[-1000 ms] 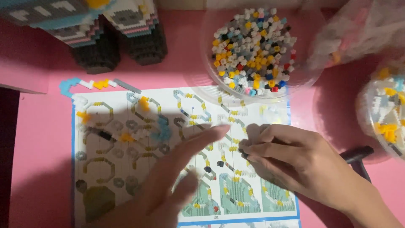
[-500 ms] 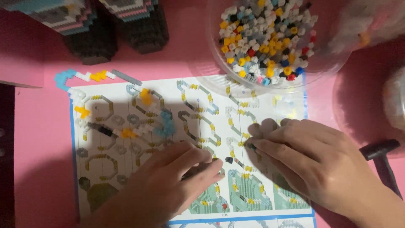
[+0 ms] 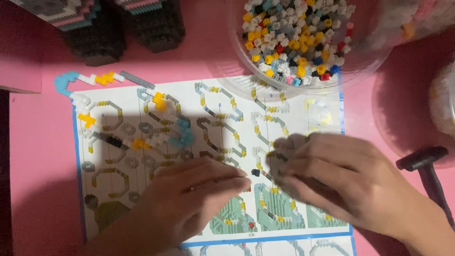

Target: Assembling a model using small interlocking plastic blocks while following a printed diagram.

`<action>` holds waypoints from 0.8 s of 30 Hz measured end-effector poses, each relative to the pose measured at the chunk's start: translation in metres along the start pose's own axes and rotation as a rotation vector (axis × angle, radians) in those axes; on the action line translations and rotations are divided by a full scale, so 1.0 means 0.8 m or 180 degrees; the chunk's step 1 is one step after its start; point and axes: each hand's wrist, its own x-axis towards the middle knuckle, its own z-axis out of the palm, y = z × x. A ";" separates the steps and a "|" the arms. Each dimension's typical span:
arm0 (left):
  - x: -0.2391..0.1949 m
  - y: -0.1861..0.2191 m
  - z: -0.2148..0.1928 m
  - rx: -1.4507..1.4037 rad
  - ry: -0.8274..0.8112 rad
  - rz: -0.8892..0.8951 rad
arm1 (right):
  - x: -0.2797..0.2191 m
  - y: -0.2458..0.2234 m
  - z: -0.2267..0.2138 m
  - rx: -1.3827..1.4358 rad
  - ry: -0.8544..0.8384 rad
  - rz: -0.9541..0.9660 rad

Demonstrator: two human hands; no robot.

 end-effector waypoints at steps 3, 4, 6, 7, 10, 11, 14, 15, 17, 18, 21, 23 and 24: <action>-0.003 -0.002 0.006 -0.0280 0.0195 -0.0543 | -0.004 -0.003 0.004 0.0626 -0.0215 0.0108; 0.002 0.002 0.006 -0.0279 0.0201 -0.0545 | 0.001 -0.006 0.006 0.0627 -0.0220 0.0105; 0.014 0.011 0.007 -0.0250 0.0278 -0.1401 | 0.008 -0.013 0.010 0.0766 -0.0217 -0.0048; 0.015 0.012 0.005 -0.0250 0.0280 -0.1405 | 0.008 -0.013 0.012 0.0768 -0.0220 -0.0049; 0.015 0.012 0.002 -0.0730 0.0443 -0.1472 | 0.008 -0.015 0.013 0.0611 -0.0171 -0.0061; 0.014 0.011 0.002 -0.0875 0.0452 -0.1640 | 0.007 -0.016 0.012 0.0610 -0.0159 0.0133; 0.015 0.012 0.001 -0.1510 0.0496 -0.2072 | 0.003 -0.013 0.012 0.0855 -0.0040 0.0429; 0.016 0.013 0.000 -0.2012 0.0527 -0.2333 | 0.002 -0.012 0.013 0.1099 0.0068 0.0544; 0.020 0.013 0.001 -0.2169 0.0584 -0.2513 | -0.003 -0.017 0.018 0.1285 0.0145 0.0767; 0.021 0.014 0.002 -0.2328 0.0643 -0.2704 | -0.005 -0.019 0.021 0.1480 0.0218 0.0996; 0.064 0.037 -0.010 -0.2707 0.0735 -0.4603 | -0.006 -0.024 0.033 0.2135 0.0337 0.1109; 0.062 0.036 -0.009 -0.2777 0.0759 -0.4655 | -0.008 -0.024 0.041 0.2278 0.0399 0.1164; 0.060 0.036 -0.008 -0.2841 0.0772 -0.4696 | -0.008 -0.025 0.045 0.2412 0.0475 0.1218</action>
